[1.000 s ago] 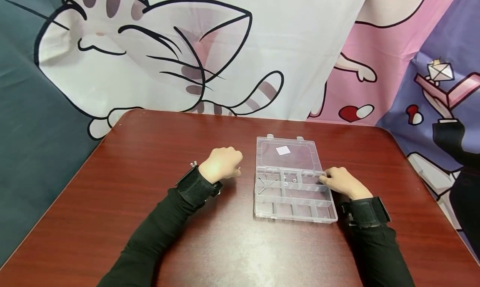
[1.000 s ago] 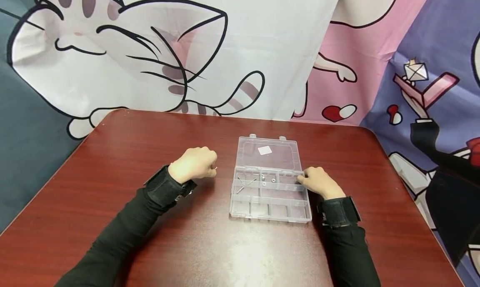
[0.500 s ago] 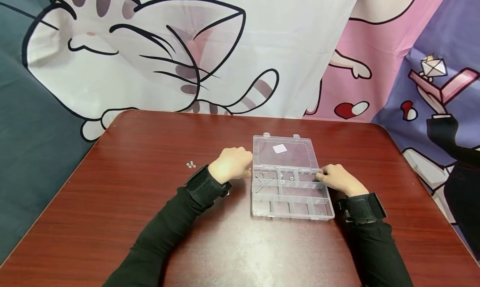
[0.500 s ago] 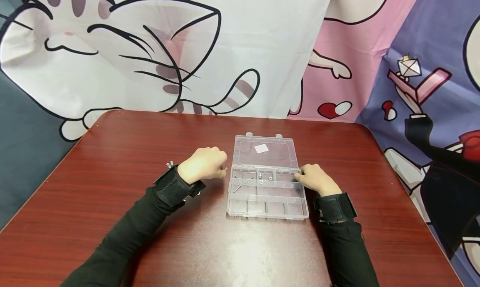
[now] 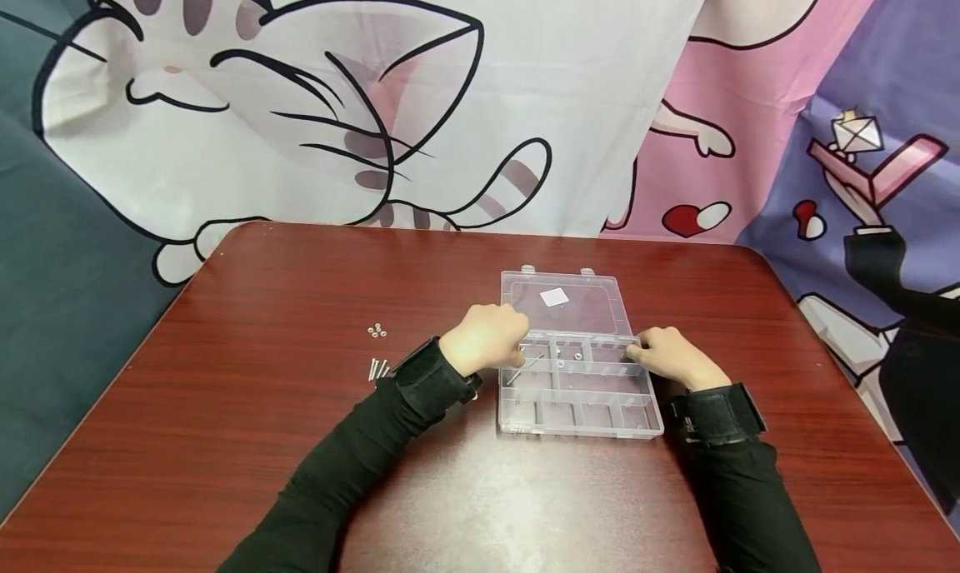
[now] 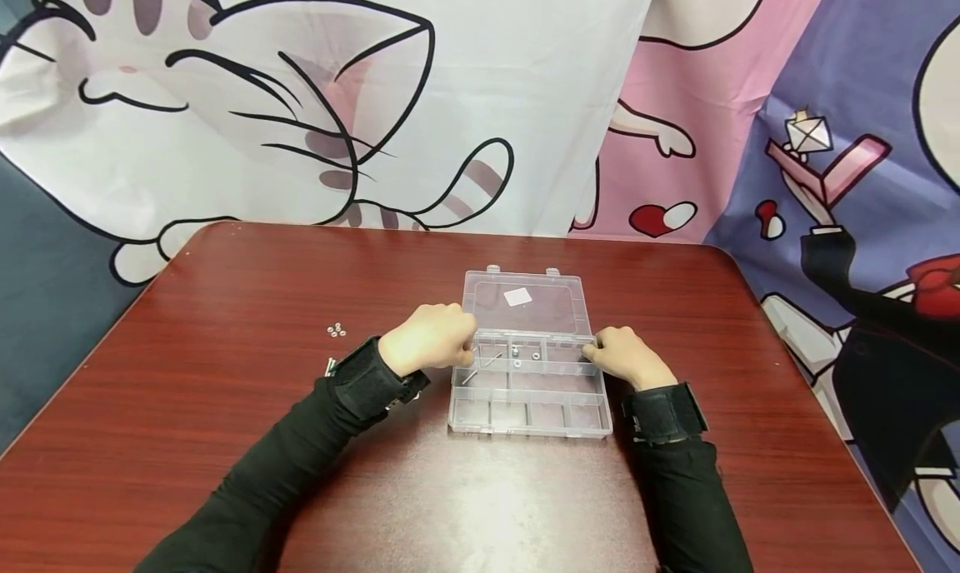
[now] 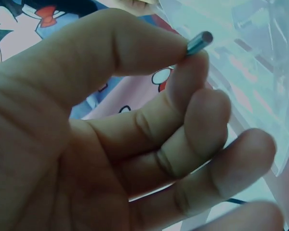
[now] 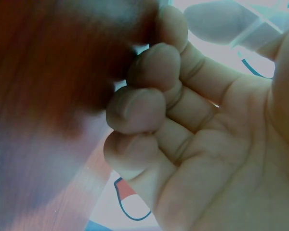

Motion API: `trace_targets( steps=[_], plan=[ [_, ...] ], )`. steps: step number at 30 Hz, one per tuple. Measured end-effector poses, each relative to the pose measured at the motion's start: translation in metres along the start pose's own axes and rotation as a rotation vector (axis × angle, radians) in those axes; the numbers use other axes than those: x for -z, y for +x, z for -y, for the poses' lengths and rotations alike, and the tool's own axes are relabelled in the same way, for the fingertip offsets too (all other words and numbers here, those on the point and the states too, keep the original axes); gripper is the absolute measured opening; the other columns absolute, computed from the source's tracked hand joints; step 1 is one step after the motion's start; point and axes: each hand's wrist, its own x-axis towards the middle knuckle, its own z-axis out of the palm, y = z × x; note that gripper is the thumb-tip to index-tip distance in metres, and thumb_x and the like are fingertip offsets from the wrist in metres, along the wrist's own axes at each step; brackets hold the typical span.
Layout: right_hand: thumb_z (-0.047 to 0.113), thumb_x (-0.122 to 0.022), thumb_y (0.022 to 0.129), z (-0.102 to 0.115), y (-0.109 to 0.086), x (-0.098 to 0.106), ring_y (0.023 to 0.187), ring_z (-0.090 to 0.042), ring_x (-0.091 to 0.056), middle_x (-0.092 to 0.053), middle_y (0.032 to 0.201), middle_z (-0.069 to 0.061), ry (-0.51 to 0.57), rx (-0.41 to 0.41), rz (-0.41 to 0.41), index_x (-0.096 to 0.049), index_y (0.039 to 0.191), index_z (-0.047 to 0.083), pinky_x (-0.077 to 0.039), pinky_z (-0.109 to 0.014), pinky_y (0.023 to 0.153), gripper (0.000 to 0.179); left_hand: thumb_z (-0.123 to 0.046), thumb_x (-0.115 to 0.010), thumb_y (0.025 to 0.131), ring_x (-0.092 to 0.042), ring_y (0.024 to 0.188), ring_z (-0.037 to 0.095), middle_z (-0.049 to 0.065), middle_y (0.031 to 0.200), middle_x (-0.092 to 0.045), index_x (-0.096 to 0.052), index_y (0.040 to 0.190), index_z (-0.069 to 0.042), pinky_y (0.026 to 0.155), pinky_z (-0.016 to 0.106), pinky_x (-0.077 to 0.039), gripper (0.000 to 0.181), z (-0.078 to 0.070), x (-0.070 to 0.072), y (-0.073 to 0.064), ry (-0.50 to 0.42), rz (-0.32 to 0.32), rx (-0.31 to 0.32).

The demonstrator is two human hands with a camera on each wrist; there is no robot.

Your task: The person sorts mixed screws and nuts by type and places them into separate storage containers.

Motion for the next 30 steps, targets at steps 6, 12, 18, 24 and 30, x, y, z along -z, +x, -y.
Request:
trace_targets(
  steps=[6, 12, 18, 24, 30],
  plan=[
    [0.016, -0.051, 0.082, 0.0023, 0.0005, -0.0007, 0.051, -0.013, -0.033, -0.035, 0.054, 0.004, 0.003, 0.001, 0.006, -0.046, 0.054, 0.013, -0.026, -0.028, 0.05, 0.028, -0.019, -0.067, 0.072, -0.053, 0.059, 0.014, -0.004, 0.061, -0.048, -0.052, 0.061, -0.017, 0.051, 0.036, -0.044, 0.019, -0.0038, -0.0032, 0.0015, -0.005, -0.027, -0.052],
    [0.016, -0.051, 0.082, 0.0024, 0.0013, -0.0012, 0.051, -0.012, -0.032, -0.033, 0.054, 0.005, -0.006, 0.005, -0.008, -0.045, 0.053, 0.014, -0.025, -0.027, 0.05, 0.029, -0.015, -0.064, 0.07, -0.05, 0.055, 0.013, -0.006, 0.058, -0.044, -0.048, 0.058, -0.018, 0.048, 0.034, -0.042, 0.02, -0.004, -0.0033, 0.0012, -0.004, -0.061, -0.081],
    [0.017, -0.051, 0.081, 0.0018, 0.0012, -0.0005, 0.051, -0.012, -0.033, -0.034, 0.054, 0.005, -0.003, 0.005, -0.003, -0.045, 0.054, 0.014, -0.026, -0.028, 0.05, 0.029, -0.024, -0.069, 0.069, -0.047, 0.05, 0.013, -0.007, 0.054, -0.04, -0.044, 0.056, -0.018, 0.044, 0.034, -0.039, 0.029, -0.0039, -0.0025, 0.0001, 0.013, -0.082, -0.029],
    [0.017, -0.051, 0.081, 0.0004, 0.001, -0.0007, 0.051, -0.012, -0.033, -0.034, 0.054, 0.005, -0.02, 0.006, -0.013, -0.045, 0.054, 0.014, -0.026, -0.028, 0.051, 0.029, -0.032, -0.074, 0.066, -0.039, 0.049, 0.011, -0.008, 0.055, -0.031, -0.037, 0.056, -0.018, 0.043, 0.033, -0.037, 0.041, -0.0029, -0.0012, 0.0005, 0.008, -0.094, -0.01],
    [0.017, -0.051, 0.082, 0.0011, 0.0006, 0.0001, 0.054, -0.014, -0.037, -0.039, 0.056, 0.004, -0.004, 0.004, 0.001, -0.053, 0.058, 0.011, -0.028, -0.028, 0.052, 0.025, -0.03, -0.072, 0.065, -0.032, 0.05, 0.011, -0.008, 0.057, -0.025, -0.032, 0.057, -0.018, 0.042, 0.033, -0.035, 0.043, -0.0023, -0.0019, 0.0005, 0.004, -0.103, -0.021]
  ],
)
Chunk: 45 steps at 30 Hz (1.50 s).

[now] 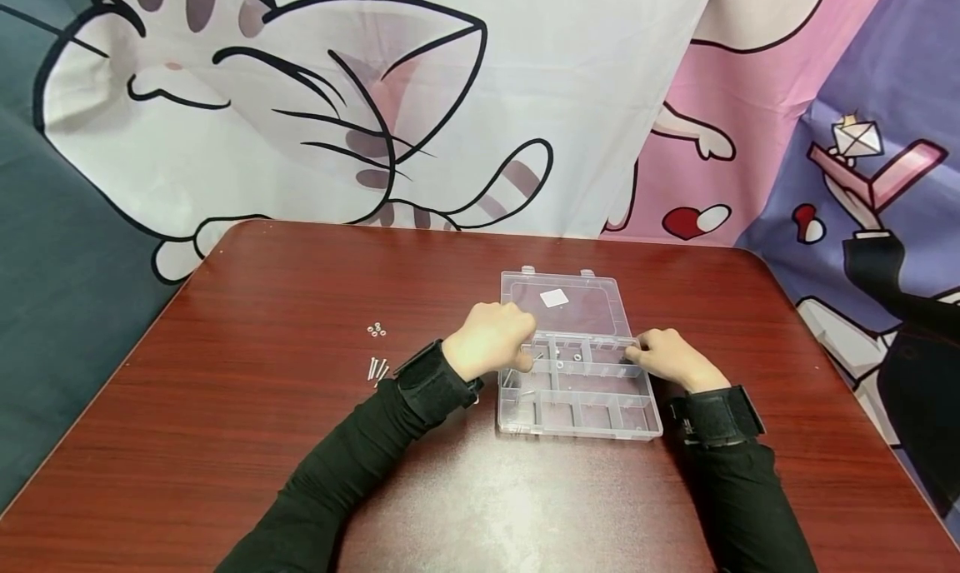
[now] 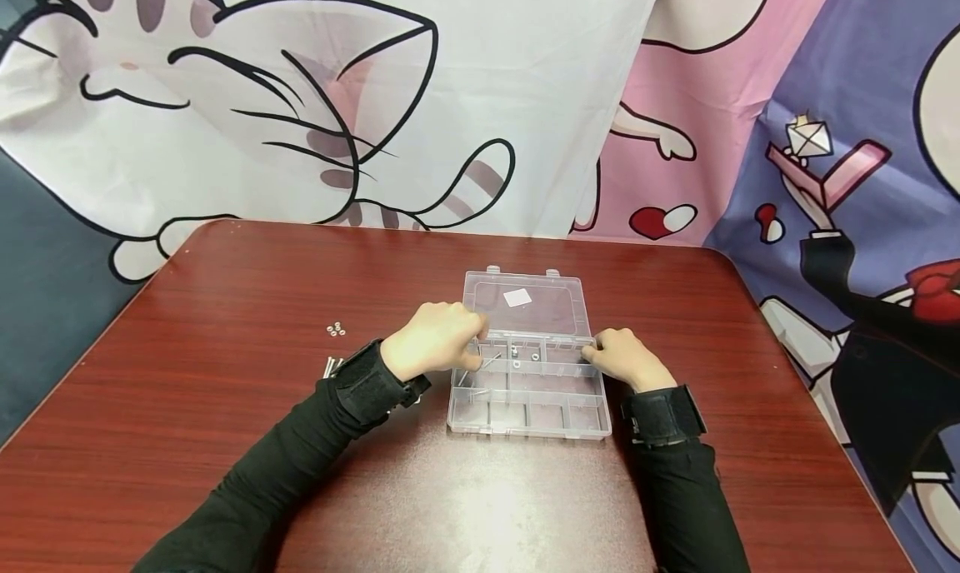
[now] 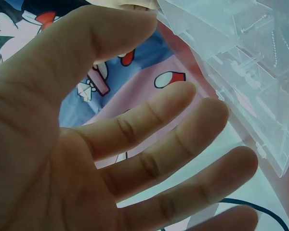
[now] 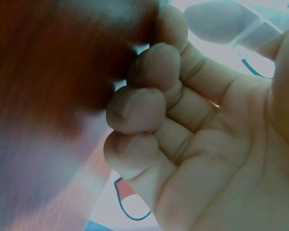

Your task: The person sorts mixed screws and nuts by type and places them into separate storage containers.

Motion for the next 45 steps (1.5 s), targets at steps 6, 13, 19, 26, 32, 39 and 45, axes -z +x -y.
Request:
trace_targets(
  steps=[6, 13, 19, 26, 32, 39, 45],
  plan=[
    [0.017, -0.051, 0.082, 0.001, 0.002, 0.001, 0.057, -0.015, -0.04, -0.044, 0.058, 0.003, -0.002, 0.005, 0.004, -0.06, 0.064, 0.009, -0.031, -0.029, 0.054, 0.022, -0.031, -0.072, 0.068, -0.034, 0.049, 0.011, -0.008, 0.056, -0.026, -0.034, 0.057, -0.018, 0.041, 0.032, -0.033, 0.042, 0.004, -0.001, -0.004, 0.0, -0.012, 0.008],
    [0.017, -0.051, 0.083, 0.001, 0.001, 0.001, 0.059, -0.015, -0.042, -0.047, 0.061, 0.002, 0.0, 0.013, 0.008, -0.065, 0.07, 0.007, -0.033, -0.03, 0.055, 0.021, -0.03, -0.071, 0.069, -0.036, 0.05, 0.012, -0.007, 0.057, -0.026, -0.033, 0.056, -0.017, 0.043, 0.03, -0.032, 0.042, 0.012, -0.003, -0.011, -0.014, -0.013, 0.043],
    [0.018, -0.052, 0.084, -0.002, -0.001, 0.0, 0.058, -0.015, -0.041, -0.045, 0.06, 0.003, -0.004, 0.008, 0.014, -0.061, 0.067, 0.009, -0.032, -0.03, 0.054, 0.021, -0.029, -0.068, 0.068, -0.048, 0.052, 0.015, -0.006, 0.056, -0.041, -0.043, 0.055, -0.018, 0.043, 0.033, -0.038, 0.031, 0.022, -0.007, -0.02, -0.009, -0.054, 0.061],
    [0.017, -0.051, 0.084, 0.0, -0.002, 0.003, 0.061, -0.016, -0.043, -0.049, 0.062, 0.002, -0.015, 0.018, 0.004, -0.062, 0.068, 0.008, -0.035, -0.031, 0.057, 0.021, -0.027, -0.067, 0.07, -0.056, 0.06, 0.02, -0.003, 0.066, -0.053, -0.056, 0.071, -0.015, 0.047, 0.036, -0.042, 0.017, 0.034, -0.006, -0.03, -0.014, -0.076, 0.108],
    [0.017, -0.051, 0.083, 0.001, -0.001, 0.001, 0.06, -0.016, -0.044, -0.05, 0.062, 0.002, -0.013, 0.029, 0.006, -0.064, 0.069, 0.008, -0.035, -0.031, 0.057, 0.021, -0.026, -0.069, 0.071, -0.057, 0.062, 0.021, -0.003, 0.074, -0.059, -0.062, 0.08, -0.015, 0.047, 0.034, -0.042, 0.016, 0.045, -0.008, -0.041, -0.051, -0.097, 0.145],
    [0.017, -0.052, 0.083, 0.001, 0.0, 0.0, 0.059, -0.015, -0.043, -0.049, 0.062, 0.002, -0.013, 0.035, 0.002, -0.063, 0.068, 0.008, -0.035, -0.031, 0.056, 0.02, -0.026, -0.068, 0.073, -0.056, 0.06, 0.02, -0.002, 0.076, -0.06, -0.063, 0.084, -0.013, 0.046, 0.034, -0.041, 0.017, 0.06, -0.011, -0.054, -0.059, -0.104, 0.179],
    [0.017, -0.052, 0.084, 0.0, -0.001, 0.0, 0.058, -0.015, -0.041, -0.045, 0.06, 0.002, -0.012, 0.032, 0.002, -0.06, 0.066, 0.009, -0.033, -0.03, 0.055, 0.021, -0.025, -0.067, 0.075, -0.055, 0.061, 0.019, -0.001, 0.079, -0.061, -0.064, 0.089, -0.011, 0.048, 0.035, -0.041, 0.021, 0.068, -0.012, -0.063, -0.093, -0.066, 0.228]
  ],
)
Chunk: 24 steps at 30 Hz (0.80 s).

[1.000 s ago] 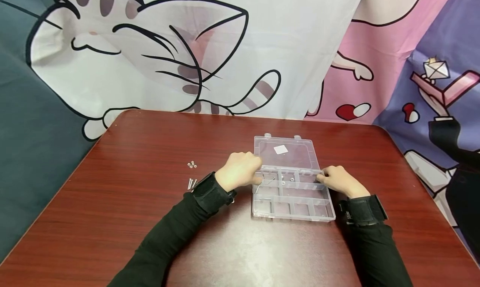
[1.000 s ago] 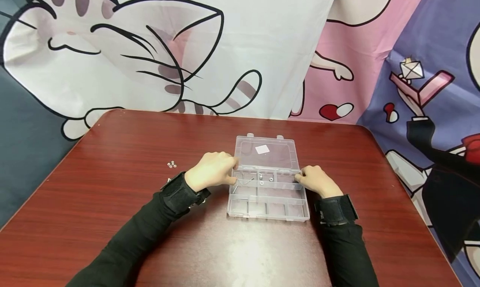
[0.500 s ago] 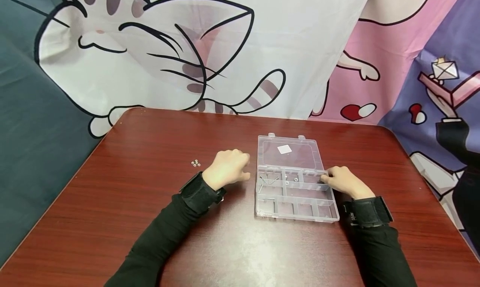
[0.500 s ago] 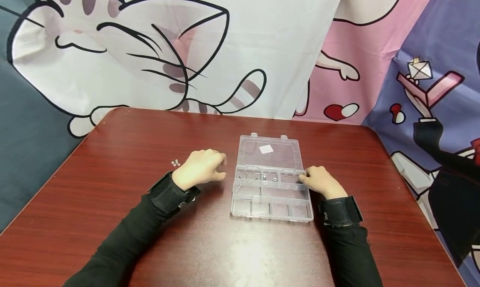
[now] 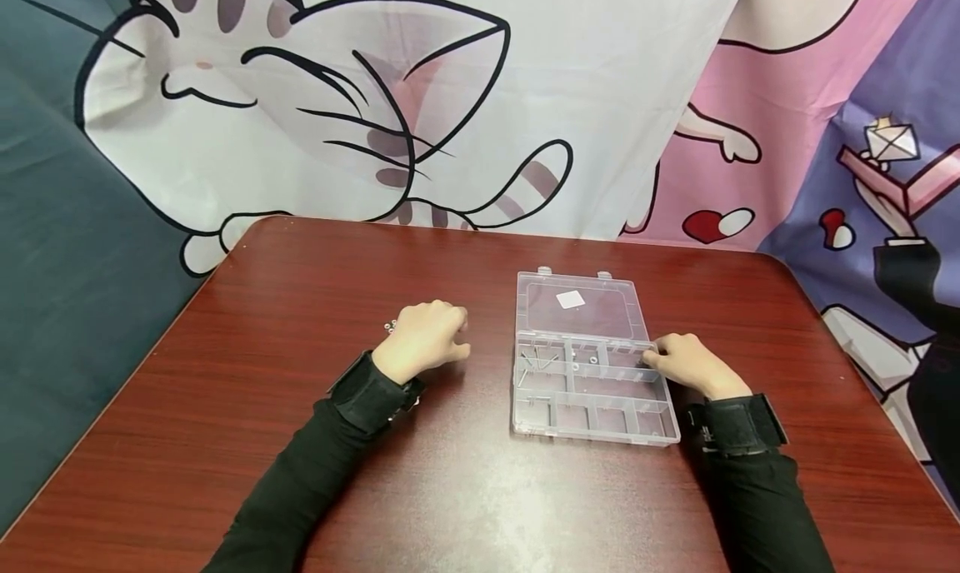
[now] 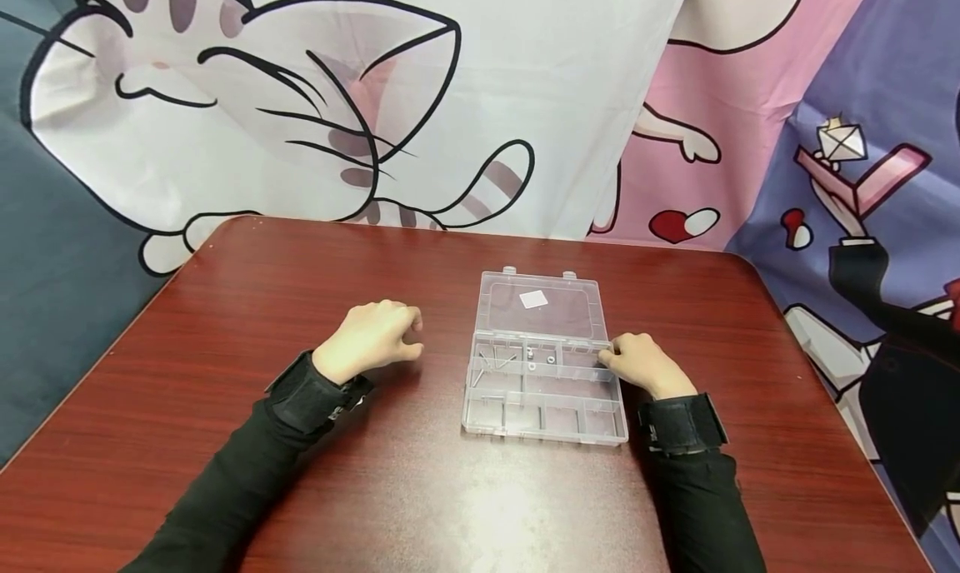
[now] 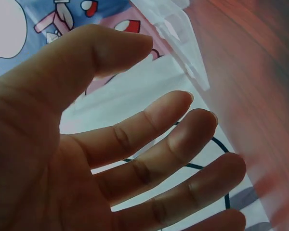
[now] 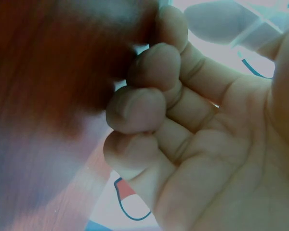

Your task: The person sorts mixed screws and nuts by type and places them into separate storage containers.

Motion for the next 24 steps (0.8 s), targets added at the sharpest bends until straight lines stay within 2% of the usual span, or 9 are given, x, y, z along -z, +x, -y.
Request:
trace_targets(
  steps=[5, 9, 16, 24],
  plan=[
    [0.017, -0.052, 0.084, 0.0, 0.0, 0.0, 0.058, -0.015, -0.041, -0.045, 0.06, 0.002, 0.002, -0.002, 0.0, -0.06, 0.066, 0.009, -0.033, -0.03, 0.055, 0.021, -0.025, -0.067, 0.074, -0.054, 0.06, 0.018, -0.002, 0.077, -0.06, -0.064, 0.088, -0.01, 0.048, 0.035, -0.041, 0.021, 0.011, 0.001, -0.007, -0.005, 0.005, 0.035],
    [0.017, -0.052, 0.083, 0.0, 0.001, 0.0, 0.059, -0.015, -0.042, -0.047, 0.061, 0.002, -0.004, -0.001, -0.005, -0.061, 0.066, 0.009, -0.033, -0.03, 0.056, 0.021, -0.024, -0.066, 0.073, -0.053, 0.059, 0.017, -0.002, 0.075, -0.058, -0.063, 0.084, -0.01, 0.049, 0.036, -0.041, 0.018, 0.022, 0.003, -0.014, -0.014, -0.015, 0.068],
    [0.017, -0.052, 0.083, 0.001, 0.001, 0.0, 0.057, -0.014, -0.039, -0.042, 0.058, 0.003, -0.002, 0.004, -0.009, -0.056, 0.061, 0.011, -0.031, -0.03, 0.054, 0.024, -0.022, -0.065, 0.073, -0.051, 0.057, 0.016, -0.003, 0.072, -0.055, -0.061, 0.081, -0.011, 0.047, 0.036, -0.04, 0.015, 0.041, 0.004, -0.027, -0.037, -0.022, 0.116],
    [0.016, -0.051, 0.084, 0.001, -0.001, 0.0, 0.057, -0.014, -0.039, -0.042, 0.059, 0.003, -0.001, -0.005, -0.004, -0.057, 0.063, 0.01, -0.031, -0.03, 0.055, 0.023, -0.022, -0.065, 0.073, -0.051, 0.057, 0.017, -0.002, 0.072, -0.056, -0.063, 0.083, -0.009, 0.047, 0.036, -0.04, 0.016, 0.052, 0.006, -0.036, -0.047, -0.026, 0.149]
  ],
)
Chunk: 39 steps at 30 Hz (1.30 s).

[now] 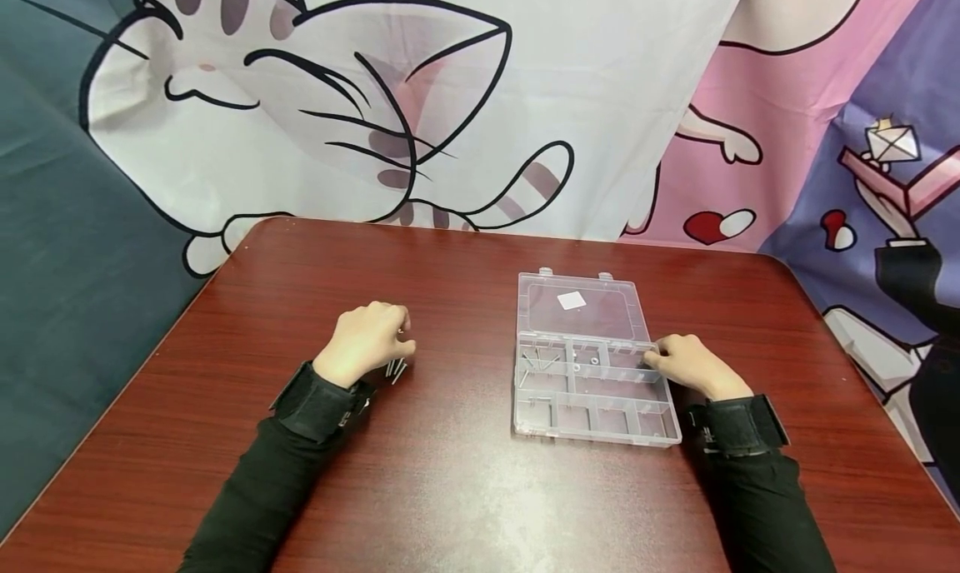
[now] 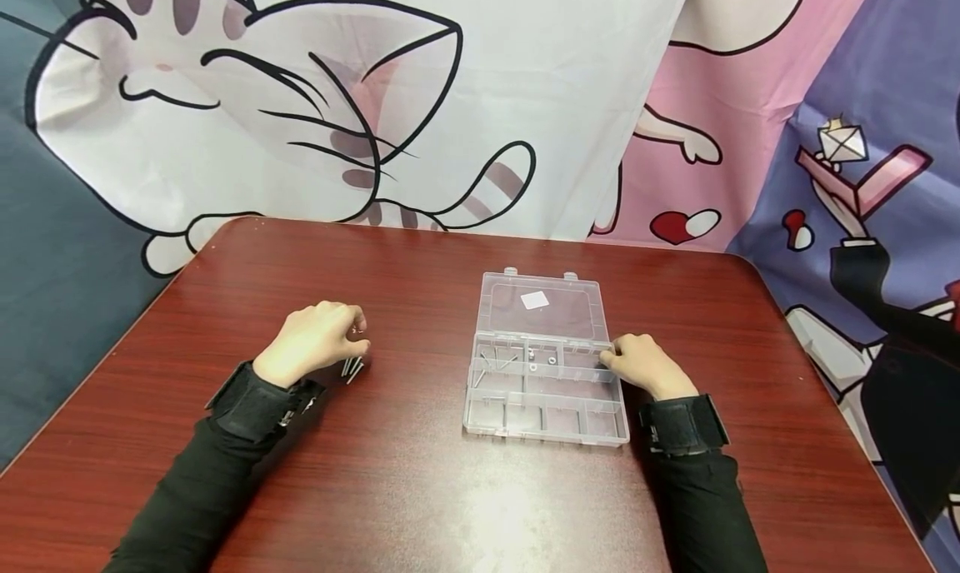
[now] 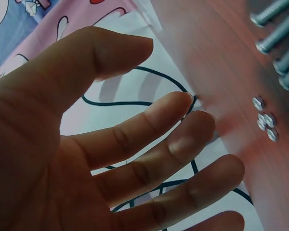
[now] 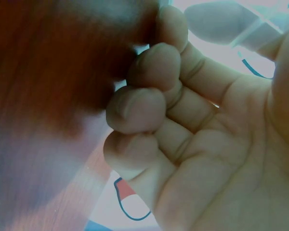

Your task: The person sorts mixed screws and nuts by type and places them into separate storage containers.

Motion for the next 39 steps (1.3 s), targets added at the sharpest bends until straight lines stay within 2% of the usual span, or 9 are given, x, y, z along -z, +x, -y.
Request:
trace_targets(
  steps=[7, 10, 15, 19, 24, 30, 33, 39],
  plan=[
    [0.017, -0.05, 0.085, 0.001, 0.0, 0.001, 0.056, -0.014, -0.038, -0.04, 0.058, 0.003, 0.006, -0.005, 0.012, -0.059, 0.065, 0.01, -0.03, -0.03, 0.054, 0.023, -0.022, -0.066, 0.073, -0.053, 0.06, 0.017, -0.001, 0.076, -0.059, -0.064, 0.081, -0.011, 0.05, 0.037, -0.042, 0.013, 0.007, -0.001, -0.006, 0.018, 0.018, 0.025],
    [0.017, -0.051, 0.085, 0.001, 0.0, 0.0, 0.056, -0.014, -0.038, -0.041, 0.059, 0.003, 0.007, -0.01, 0.014, -0.061, 0.067, 0.009, -0.031, -0.03, 0.054, 0.022, -0.021, -0.067, 0.071, -0.053, 0.058, 0.017, -0.002, 0.072, -0.058, -0.062, 0.073, -0.014, 0.048, 0.037, -0.041, 0.009, 0.01, -0.002, -0.007, 0.024, 0.032, 0.037],
    [0.017, -0.052, 0.085, 0.0, 0.0, -0.001, 0.058, -0.014, -0.04, -0.045, 0.06, 0.003, 0.001, -0.006, 0.007, -0.062, 0.067, 0.009, -0.032, -0.03, 0.055, 0.022, -0.022, -0.068, 0.071, -0.047, 0.05, 0.017, -0.004, 0.054, -0.047, -0.052, 0.055, -0.017, 0.044, 0.035, -0.036, 0.022, 0.015, -0.005, -0.009, 0.026, 0.06, 0.064],
    [0.017, -0.052, 0.084, 0.0, -0.001, -0.001, 0.058, -0.015, -0.04, -0.044, 0.059, 0.003, -0.006, -0.004, 0.0, -0.055, 0.062, 0.01, -0.032, -0.031, 0.056, 0.024, -0.021, -0.067, 0.071, -0.045, 0.047, 0.016, -0.005, 0.048, -0.037, -0.046, 0.049, -0.016, 0.043, 0.033, -0.034, 0.031, 0.018, -0.008, -0.009, 0.033, 0.079, 0.074],
    [0.017, -0.052, 0.084, 0.0, -0.001, -0.001, 0.058, -0.015, -0.04, -0.044, 0.059, 0.003, -0.004, -0.003, -0.002, -0.055, 0.061, 0.01, -0.032, -0.03, 0.055, 0.024, -0.022, -0.068, 0.073, -0.048, 0.049, 0.018, -0.002, 0.05, -0.04, -0.044, 0.05, -0.014, 0.045, 0.036, -0.037, 0.034, 0.019, -0.011, -0.008, 0.056, 0.112, 0.095],
    [0.017, -0.053, 0.084, -0.001, -0.001, -0.002, 0.058, -0.015, -0.04, -0.043, 0.059, 0.003, -0.001, -0.007, -0.003, -0.055, 0.061, 0.011, -0.031, -0.03, 0.054, 0.024, -0.024, -0.069, 0.077, -0.049, 0.051, 0.02, 0.003, 0.055, -0.047, -0.05, 0.058, -0.012, 0.047, 0.037, -0.039, 0.03, 0.019, -0.012, -0.008, 0.068, 0.162, 0.108],
    [0.018, -0.052, 0.084, -0.001, -0.001, -0.002, 0.057, -0.014, -0.038, -0.039, 0.057, 0.004, -0.002, -0.008, -0.001, -0.049, 0.058, 0.012, -0.03, -0.03, 0.054, 0.027, -0.024, -0.068, 0.079, -0.048, 0.05, 0.02, 0.003, 0.055, -0.046, -0.052, 0.06, -0.012, 0.047, 0.036, -0.039, 0.027, 0.019, -0.012, -0.008, 0.061, 0.169, 0.108],
    [0.017, -0.051, 0.085, 0.0, -0.001, -0.001, 0.057, -0.014, -0.039, -0.04, 0.058, 0.004, 0.001, -0.012, 0.004, -0.051, 0.059, 0.011, -0.031, -0.03, 0.055, 0.026, -0.026, -0.067, 0.079, -0.046, 0.049, 0.019, 0.0, 0.053, -0.04, -0.047, 0.057, -0.012, 0.047, 0.035, -0.037, 0.033, 0.02, -0.012, -0.005, 0.052, 0.193, 0.121]
  ],
)
